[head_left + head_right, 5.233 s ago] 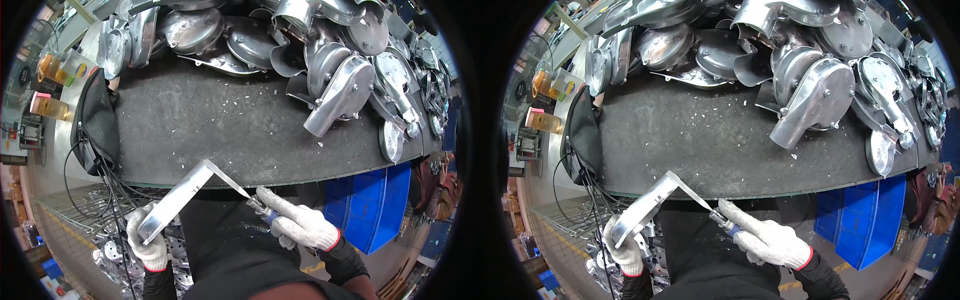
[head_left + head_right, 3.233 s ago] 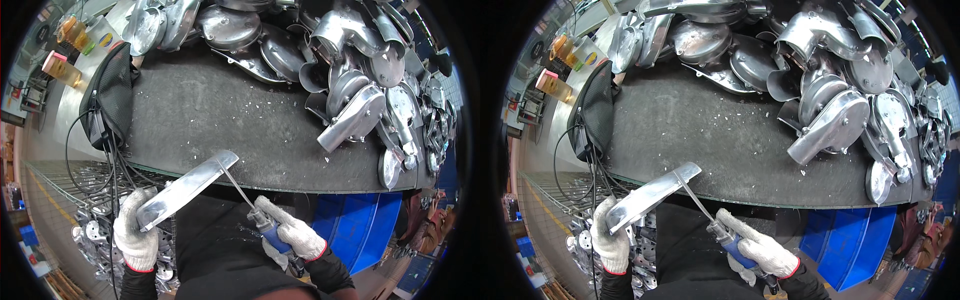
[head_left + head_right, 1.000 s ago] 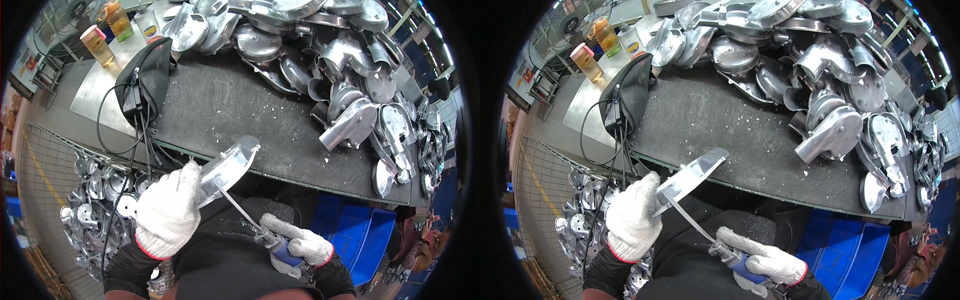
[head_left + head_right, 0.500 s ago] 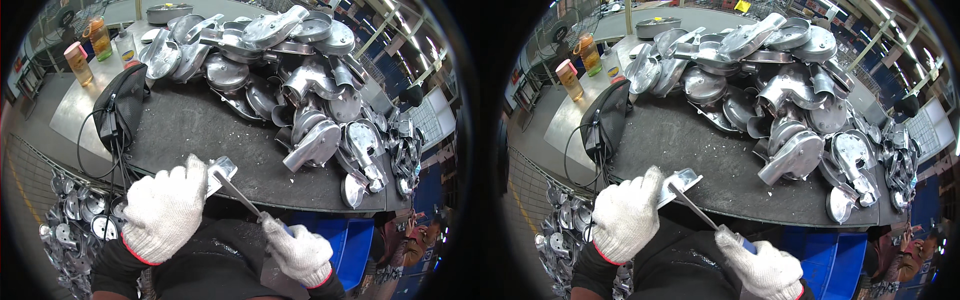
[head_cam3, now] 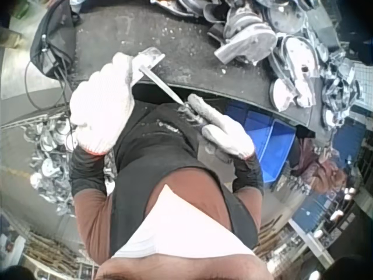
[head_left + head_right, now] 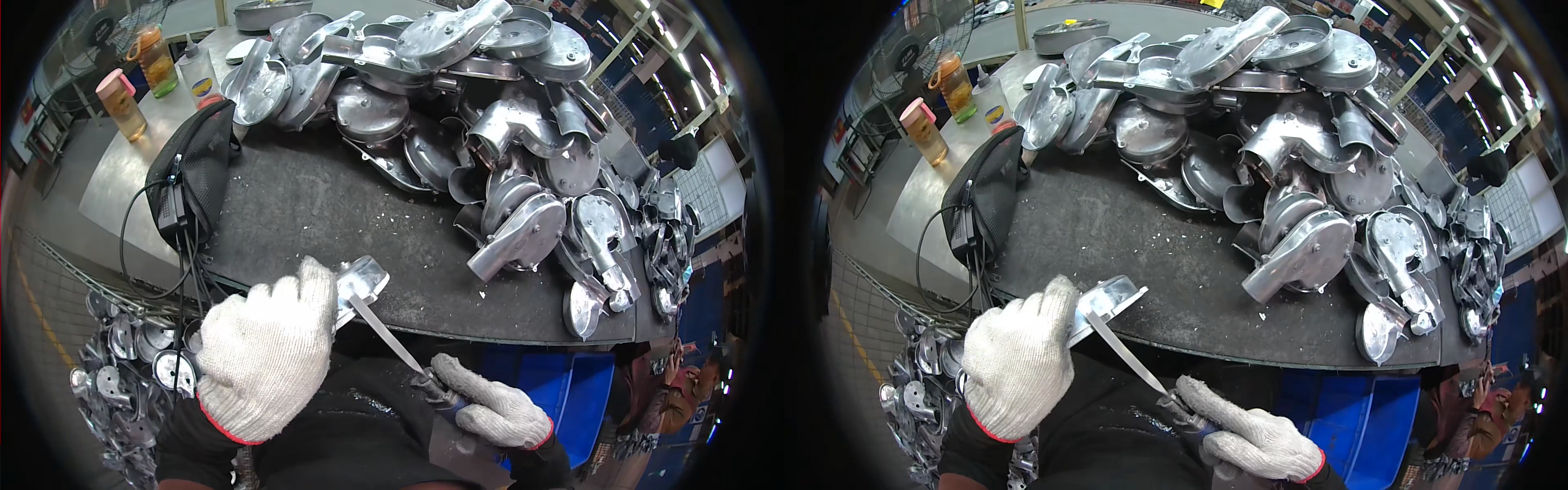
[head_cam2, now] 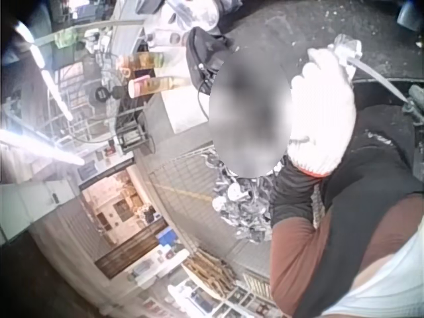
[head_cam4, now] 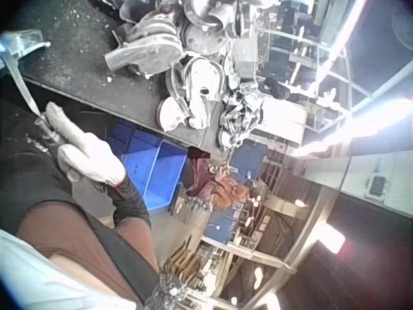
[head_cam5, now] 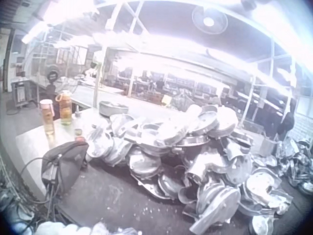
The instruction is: The person deburrs metal casing parts, filing the edges and inner surfaces of each piece using a handheld power file tool.
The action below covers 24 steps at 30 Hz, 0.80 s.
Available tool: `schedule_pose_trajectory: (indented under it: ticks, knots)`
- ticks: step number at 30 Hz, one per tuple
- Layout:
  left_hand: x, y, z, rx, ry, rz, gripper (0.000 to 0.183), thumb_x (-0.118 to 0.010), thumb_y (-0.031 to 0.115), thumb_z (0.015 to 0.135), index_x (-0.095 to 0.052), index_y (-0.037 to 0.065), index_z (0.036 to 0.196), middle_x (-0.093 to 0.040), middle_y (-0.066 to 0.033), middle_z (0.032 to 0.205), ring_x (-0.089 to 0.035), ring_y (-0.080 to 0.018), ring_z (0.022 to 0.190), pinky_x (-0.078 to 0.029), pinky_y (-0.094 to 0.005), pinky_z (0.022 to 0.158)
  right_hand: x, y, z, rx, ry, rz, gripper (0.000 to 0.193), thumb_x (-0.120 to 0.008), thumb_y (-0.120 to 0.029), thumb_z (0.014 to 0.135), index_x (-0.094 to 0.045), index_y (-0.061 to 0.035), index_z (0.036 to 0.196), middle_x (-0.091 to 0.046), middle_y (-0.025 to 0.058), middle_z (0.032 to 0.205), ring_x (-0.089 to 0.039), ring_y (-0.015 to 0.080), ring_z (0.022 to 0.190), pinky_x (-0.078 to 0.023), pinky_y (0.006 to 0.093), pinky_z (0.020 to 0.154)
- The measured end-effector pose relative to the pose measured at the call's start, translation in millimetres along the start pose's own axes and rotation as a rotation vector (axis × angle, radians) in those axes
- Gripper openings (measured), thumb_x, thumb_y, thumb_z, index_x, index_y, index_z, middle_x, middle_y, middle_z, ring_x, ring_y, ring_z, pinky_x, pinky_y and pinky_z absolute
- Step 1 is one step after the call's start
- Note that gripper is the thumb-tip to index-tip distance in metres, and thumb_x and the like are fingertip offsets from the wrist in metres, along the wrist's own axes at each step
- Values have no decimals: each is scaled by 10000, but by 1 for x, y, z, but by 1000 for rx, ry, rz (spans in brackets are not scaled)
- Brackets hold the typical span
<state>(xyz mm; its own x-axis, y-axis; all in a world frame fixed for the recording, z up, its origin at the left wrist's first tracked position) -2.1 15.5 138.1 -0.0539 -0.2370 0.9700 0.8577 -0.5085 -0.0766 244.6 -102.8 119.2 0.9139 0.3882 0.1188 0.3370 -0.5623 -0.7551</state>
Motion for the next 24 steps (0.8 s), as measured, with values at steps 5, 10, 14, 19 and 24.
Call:
schedule_pose_trajectory:
  ticks: [5, 10, 14, 19, 24]
  knots:
    - [0, -1, 0, -4, -7, 12, 354, -690, 215, 876, -659, 24, 1171, -614, -5, 742, -658, -159, 623, -506, -342, 522, -10, 5, 4, 227, -63, -139, 765, -594, -64, 913, -316, 9, 1622, -587, 165, 1503, -697, 182, 1111, -540, 301, 981]
    - [2, 6, 0, 45, -9, -45, 336, -714, 143, 816, -627, 52, 1127, -633, -36, 774, -676, -216, 677, -520, -375, 581, -5, -5, -3, 141, 97, -234, 752, -593, -59, 927, -328, -34, 1630, -635, 180, 1424, -716, 152, 1029, -574, 292, 881]
    - [3, 8, 1, 76, -25, -97, 330, -733, 66, 770, -589, 87, 1067, -641, -65, 779, -690, -263, 710, -529, -398, 622, -5, -2, -9, -111, 21, -163, 770, -660, -112, 924, -347, -45, 1624, -629, 205, 1436, -687, 207, 1177, -537, 307, 989]
    - [8, 6, 13, 11, 33, -85, 313, -742, 172, 819, -620, 63, 1086, -621, -40, 737, -673, -227, 655, -512, -379, 561, -4, -7, -7, 252, 141, -425, 957, -837, -240, 846, -325, -14, 1622, -516, 203, 1566, -490, 259, 1459, -410, 329, 1163]
    - [-2, 1, 16, 50, 48, -151, 365, -812, 117, 753, -621, 70, 1061, -689, -94, 843, -706, -296, 747, -540, -415, 625, -8, -8, 4, 198, 133, -28, 959, -818, -261, 870, -295, -11, 1634, -393, 159, 1663, -360, 241, 1541, -308, 338, 1233]
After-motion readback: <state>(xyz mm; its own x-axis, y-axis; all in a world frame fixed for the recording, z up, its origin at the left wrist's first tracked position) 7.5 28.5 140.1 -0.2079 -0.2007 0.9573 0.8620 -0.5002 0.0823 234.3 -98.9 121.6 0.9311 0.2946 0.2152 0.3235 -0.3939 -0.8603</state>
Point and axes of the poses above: each hand's wrist, its own z-axis towards the middle knuckle, its own x-axis out of the back of the hand, y = z × x, the point moved 3 cm from there along z, towards the middle knuckle
